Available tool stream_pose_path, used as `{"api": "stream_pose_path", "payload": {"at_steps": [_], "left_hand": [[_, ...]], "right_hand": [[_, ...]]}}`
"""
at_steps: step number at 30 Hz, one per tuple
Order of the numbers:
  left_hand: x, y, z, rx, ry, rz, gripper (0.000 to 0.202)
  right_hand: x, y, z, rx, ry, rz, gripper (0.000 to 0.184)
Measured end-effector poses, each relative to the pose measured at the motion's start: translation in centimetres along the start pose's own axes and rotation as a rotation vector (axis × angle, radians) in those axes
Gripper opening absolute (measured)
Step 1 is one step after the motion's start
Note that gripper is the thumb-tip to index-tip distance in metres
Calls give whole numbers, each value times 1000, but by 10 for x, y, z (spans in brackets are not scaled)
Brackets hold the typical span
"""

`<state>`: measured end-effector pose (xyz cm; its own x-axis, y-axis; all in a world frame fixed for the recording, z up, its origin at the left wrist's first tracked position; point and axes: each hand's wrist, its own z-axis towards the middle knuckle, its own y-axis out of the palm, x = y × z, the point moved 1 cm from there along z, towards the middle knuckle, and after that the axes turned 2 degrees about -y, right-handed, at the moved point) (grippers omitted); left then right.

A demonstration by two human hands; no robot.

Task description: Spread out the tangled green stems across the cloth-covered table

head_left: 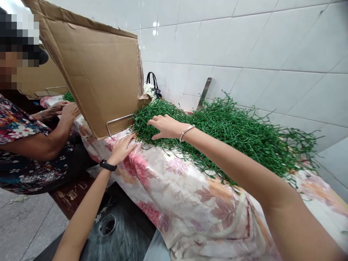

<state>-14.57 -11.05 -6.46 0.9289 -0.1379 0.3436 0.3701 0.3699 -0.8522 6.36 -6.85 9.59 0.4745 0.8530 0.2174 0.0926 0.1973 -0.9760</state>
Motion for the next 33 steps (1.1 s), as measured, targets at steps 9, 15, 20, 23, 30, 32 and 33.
{"api": "stream_pose_path", "payload": {"at_steps": [9,15,20,23,30,32,33], "left_hand": [[4,-4,-1,-17,34,-9,54],[1,-2,0,-20,46,7,52],[-1,-1,0,-26,42,28,52],[0,-1,0,-30,47,29,52],[0,0,0,-15,51,43,51],[0,0,-1,-10,52,38,51],[0,0,-1,-11,55,34,51]], "right_hand": [[8,27,8,68,-33,-218,28],[41,4,9,129,167,-146,21],[70,0,2,179,359,-162,21],[87,0,-6,192,468,-143,22],[109,4,-20,185,654,-104,22],[111,6,-21,188,685,-109,23],[111,6,-22,196,702,-114,24]]}}
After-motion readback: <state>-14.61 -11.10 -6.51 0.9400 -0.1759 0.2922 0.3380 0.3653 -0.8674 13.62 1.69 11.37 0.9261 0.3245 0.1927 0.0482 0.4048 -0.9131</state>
